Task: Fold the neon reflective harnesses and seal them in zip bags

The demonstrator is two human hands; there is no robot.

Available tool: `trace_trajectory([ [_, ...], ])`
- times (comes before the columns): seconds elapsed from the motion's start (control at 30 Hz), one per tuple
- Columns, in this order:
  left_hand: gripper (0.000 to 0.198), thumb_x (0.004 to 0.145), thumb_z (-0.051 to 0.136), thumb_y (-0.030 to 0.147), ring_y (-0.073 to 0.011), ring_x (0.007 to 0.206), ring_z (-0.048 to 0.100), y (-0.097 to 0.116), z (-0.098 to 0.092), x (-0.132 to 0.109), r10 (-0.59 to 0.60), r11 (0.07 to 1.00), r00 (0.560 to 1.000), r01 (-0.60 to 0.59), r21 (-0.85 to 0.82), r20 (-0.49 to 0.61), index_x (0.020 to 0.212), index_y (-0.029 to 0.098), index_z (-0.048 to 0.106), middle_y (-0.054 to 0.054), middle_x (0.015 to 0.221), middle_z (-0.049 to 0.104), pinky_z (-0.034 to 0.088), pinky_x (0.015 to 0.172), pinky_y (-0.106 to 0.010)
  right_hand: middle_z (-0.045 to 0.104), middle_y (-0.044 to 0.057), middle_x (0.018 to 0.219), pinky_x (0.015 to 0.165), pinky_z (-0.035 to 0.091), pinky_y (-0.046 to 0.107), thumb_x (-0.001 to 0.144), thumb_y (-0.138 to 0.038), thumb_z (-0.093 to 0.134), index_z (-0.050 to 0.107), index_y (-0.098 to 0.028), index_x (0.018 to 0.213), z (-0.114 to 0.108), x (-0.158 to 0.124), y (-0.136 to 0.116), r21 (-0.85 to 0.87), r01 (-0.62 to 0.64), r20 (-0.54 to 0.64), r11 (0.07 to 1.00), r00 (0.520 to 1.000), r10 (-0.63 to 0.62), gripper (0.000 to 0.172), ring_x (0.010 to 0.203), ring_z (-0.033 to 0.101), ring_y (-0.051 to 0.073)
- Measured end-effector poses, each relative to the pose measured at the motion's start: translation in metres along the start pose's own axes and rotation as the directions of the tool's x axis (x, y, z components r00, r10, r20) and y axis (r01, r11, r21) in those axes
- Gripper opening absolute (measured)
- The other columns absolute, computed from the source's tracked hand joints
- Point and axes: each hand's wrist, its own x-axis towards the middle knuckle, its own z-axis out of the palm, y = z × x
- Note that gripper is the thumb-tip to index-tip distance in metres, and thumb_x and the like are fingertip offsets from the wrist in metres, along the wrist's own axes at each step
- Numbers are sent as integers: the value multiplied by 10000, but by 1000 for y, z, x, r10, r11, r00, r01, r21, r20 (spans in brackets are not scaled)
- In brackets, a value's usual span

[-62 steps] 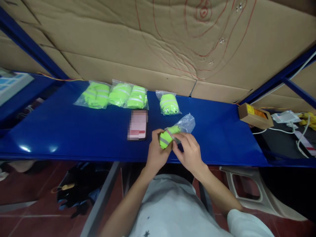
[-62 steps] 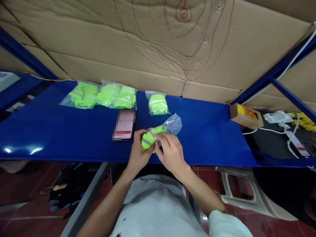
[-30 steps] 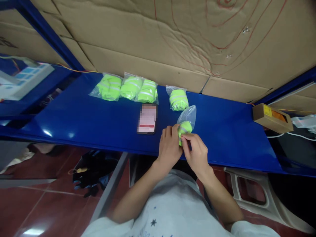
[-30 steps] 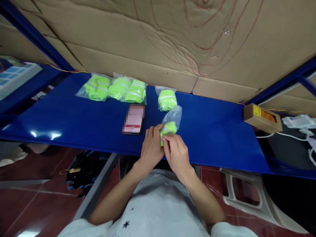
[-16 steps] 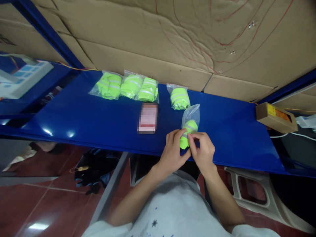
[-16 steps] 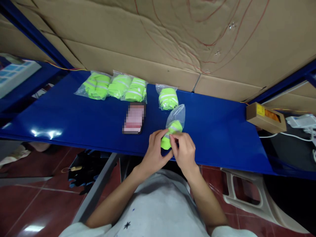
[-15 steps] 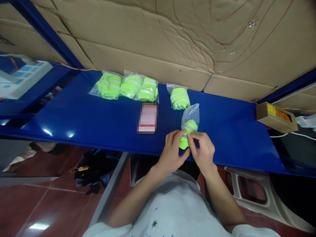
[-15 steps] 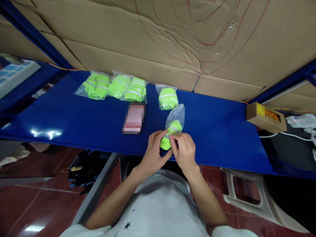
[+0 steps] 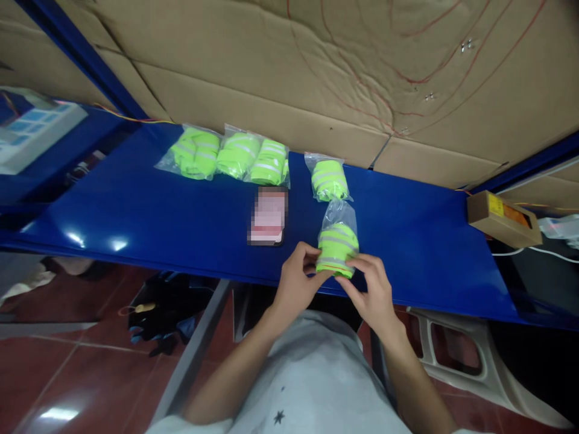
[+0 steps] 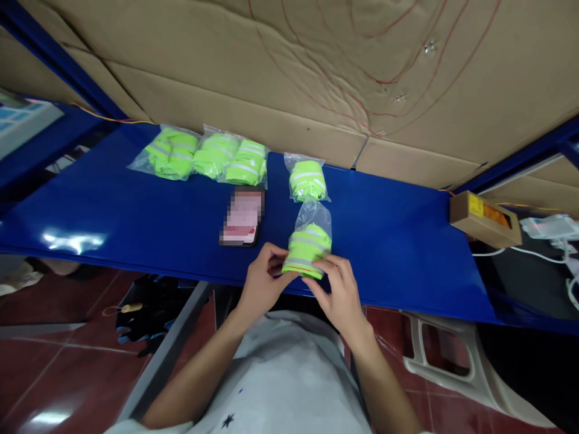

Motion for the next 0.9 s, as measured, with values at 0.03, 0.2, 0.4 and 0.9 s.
trace_trajectory([
  [0.03,370,794,830,313,-172,936,722,3,-2,-2,-58,995,996,63,-71,72,1011,204,551,-18,1004,688,614,801,-281,629,113,1153,909,539,428,935,-286,727,583,-227,1229,2,-3,1,-14,-15,-13,1000,1000,15,333,1096,614,261],
  [0.2,186,888,708,227,-152,990,725,6,-2,-14,-70,992,989,83,-99,131,1029,204,588,-28,1059,700,601,911,-295,618,99,1124,893,527,416,957,-200,670,583,-238,1219,9,-7,2,-85,-30,-62,996,998,24,279,1070,591,256],
  [0.4,54,990,567,256,-135,853,722,1,8,-21,-27,1000,994,28,-5,104,1003,207,583,-12,947,690,597,827,-287,595,100,1114,853,496,411,949,-109,584,576,-231,1172,8,-2,11,-145,-11,0,989,1000,11,255,1021,561,260],
  [0.9,319,982,544,182,-179,800,700,0,4,-39,282,794,944,-330,511,171,1284,250,468,-35,990,711,568,716,-302,611,125,1165,871,501,423,850,-94,596,590,-200,1183,19,28,15,-103,26,113,994,993,-14,350,1084,578,286],
])
